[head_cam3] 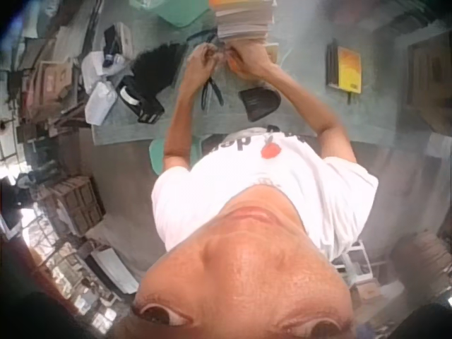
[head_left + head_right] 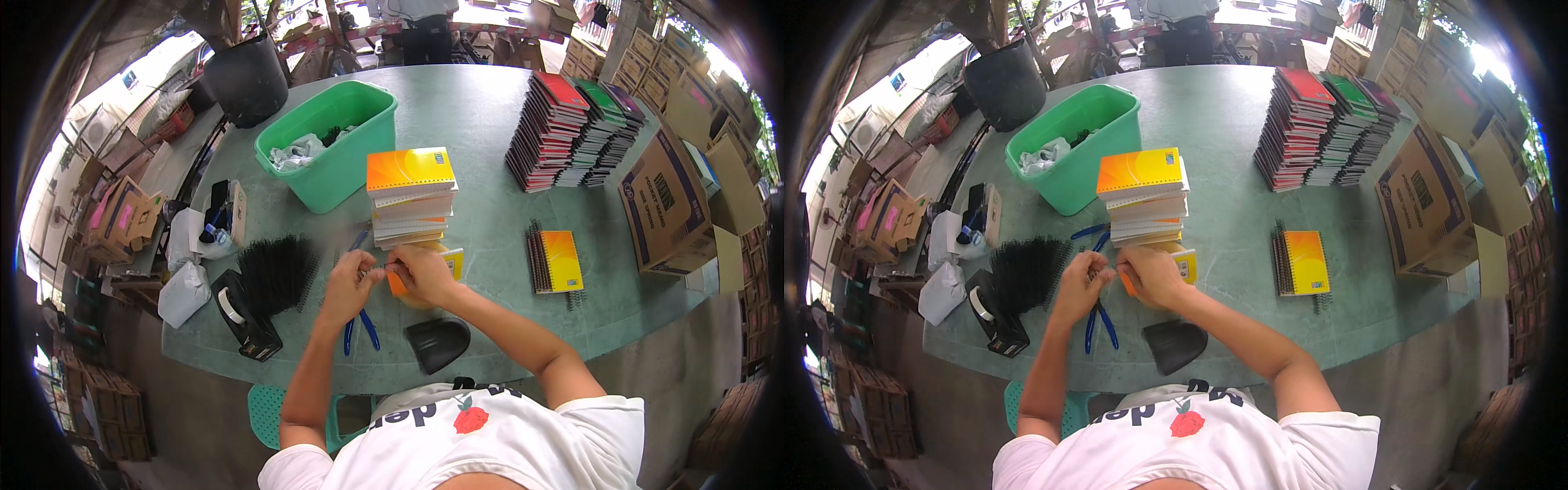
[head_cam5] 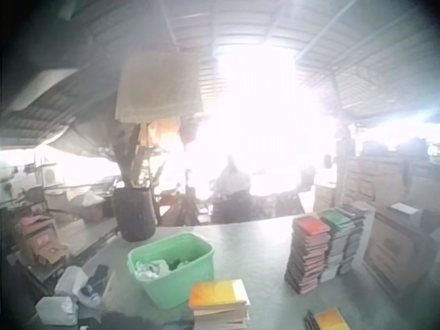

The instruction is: The person threads black plastic spirals through the pre-punched holes of small yellow and orange notebooks by hand, and then trims the excess spiral length using blue wire cutters.

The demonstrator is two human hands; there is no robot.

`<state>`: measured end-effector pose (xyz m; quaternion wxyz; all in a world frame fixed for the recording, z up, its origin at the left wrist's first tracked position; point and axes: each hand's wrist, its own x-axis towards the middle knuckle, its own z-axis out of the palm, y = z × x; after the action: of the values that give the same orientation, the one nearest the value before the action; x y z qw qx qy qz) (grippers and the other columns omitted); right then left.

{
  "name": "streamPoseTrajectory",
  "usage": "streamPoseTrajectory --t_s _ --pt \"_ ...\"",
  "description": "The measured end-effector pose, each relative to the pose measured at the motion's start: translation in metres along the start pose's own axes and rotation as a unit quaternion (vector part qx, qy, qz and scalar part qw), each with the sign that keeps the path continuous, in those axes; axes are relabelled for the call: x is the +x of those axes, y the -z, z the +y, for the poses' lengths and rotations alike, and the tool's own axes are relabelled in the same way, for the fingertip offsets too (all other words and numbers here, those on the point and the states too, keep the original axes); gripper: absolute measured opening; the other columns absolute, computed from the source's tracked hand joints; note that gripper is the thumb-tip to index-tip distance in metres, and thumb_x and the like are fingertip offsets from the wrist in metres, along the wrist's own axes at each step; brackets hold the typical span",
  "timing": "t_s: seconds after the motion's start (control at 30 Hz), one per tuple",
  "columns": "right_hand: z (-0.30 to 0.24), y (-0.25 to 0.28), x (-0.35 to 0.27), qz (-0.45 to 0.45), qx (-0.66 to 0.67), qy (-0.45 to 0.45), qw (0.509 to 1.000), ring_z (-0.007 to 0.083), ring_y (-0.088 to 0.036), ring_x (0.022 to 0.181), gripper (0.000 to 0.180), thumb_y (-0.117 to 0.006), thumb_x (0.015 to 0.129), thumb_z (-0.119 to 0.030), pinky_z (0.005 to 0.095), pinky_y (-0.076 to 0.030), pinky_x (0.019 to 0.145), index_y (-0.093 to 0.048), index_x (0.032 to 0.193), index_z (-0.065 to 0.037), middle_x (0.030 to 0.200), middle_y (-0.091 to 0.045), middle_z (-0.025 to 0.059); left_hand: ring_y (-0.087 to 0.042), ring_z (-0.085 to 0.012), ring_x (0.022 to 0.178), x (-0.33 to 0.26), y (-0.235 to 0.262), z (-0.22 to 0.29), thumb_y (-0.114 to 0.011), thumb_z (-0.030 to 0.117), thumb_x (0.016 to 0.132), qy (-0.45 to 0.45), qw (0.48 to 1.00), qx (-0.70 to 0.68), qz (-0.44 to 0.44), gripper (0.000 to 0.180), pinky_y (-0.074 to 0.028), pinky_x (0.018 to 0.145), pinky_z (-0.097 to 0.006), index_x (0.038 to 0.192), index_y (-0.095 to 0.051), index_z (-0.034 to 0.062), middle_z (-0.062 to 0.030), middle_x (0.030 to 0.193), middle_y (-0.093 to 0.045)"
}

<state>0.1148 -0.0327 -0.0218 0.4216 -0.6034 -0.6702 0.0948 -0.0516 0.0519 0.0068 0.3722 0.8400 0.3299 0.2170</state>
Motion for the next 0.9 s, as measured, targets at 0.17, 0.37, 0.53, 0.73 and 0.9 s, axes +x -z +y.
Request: streamPoseTrajectory --t_s 0.17,0.37,0.53,0.73,0.9 --pt "-0.004 0.005 -0.002 -0.033 0.009 0.003 0.999 0.0364 -0.055 0.09 0.021 -0.058 0.078 0.0 0.045 -0.044 0.072 -0.052 0.097 -0.006 0.093 -0.052 0.0147 -0.055 -0.0273 0.069 -0.001 -0.006 -0.003 -0.068 0.021 0.077 -0.134 0.985 0.068 0.089 0.018 -0.045 0.069 -0.039 0.082 -0.061 0.0055 -0.0107 0.077 -0.058" --pt "-0.009 0.01 0.001 -0.011 0.003 -0.019 1.0 0.0354 -0.058 0.091 0.02 -0.059 0.079 -0.004 0.0423 -0.047 0.075 -0.057 0.099 -0.007 0.091 -0.057 0.0138 -0.058 -0.032 0.089 -0.063 -0.108 0.006 -0.069 0.025 0.075 -0.168 0.971 0.167 -0.028 0.029 -0.044 0.078 -0.041 0.102 -0.063 0.0144 -0.0133 0.086 -0.061" --pt "0.04 0.046 -0.014 -0.084 0.04 -0.157 0.983 0.0276 -0.065 0.073 0.022 -0.067 0.074 -0.001 0.0355 -0.051 0.07 -0.068 0.096 -0.007 0.079 -0.068 0.0109 -0.058 -0.0346 0.095 -0.063 -0.11 0.022 -0.066 0.023 0.079 -0.106 0.947 0.172 -0.25 0.044 -0.046 0.081 -0.042 0.122 -0.055 0.0196 -0.016 0.099 -0.06" --pt "0.047 0.041 -0.053 0.011 0.386 -0.232 0.893 0.0104 -0.062 0.083 0.024 -0.067 0.08 -0.002 0.025 -0.05 0.076 -0.066 0.103 0.003 0.093 -0.068 0.0057 -0.058 -0.0346 0.098 -0.022 -0.03 0.029 -0.064 0.006 0.075 -0.113 0.98 0.049 0.158 0.041 -0.046 0.088 -0.04 0.115 -0.059 0.0119 -0.0156 0.104 -0.06" --pt "0.047 0.044 -0.051 0.041 0.353 -0.213 0.91 0.0093 -0.06 0.085 0.019 -0.067 0.081 -0.003 0.0233 -0.048 0.078 -0.068 0.1 0.001 0.094 -0.068 0.0048 -0.058 -0.0324 0.096 -0.042 -0.034 0.026 -0.066 0.003 0.073 -0.127 0.982 0.136 -0.033 0.033 -0.046 0.086 -0.04 0.105 -0.063 0.0072 -0.0148 0.105 -0.06"
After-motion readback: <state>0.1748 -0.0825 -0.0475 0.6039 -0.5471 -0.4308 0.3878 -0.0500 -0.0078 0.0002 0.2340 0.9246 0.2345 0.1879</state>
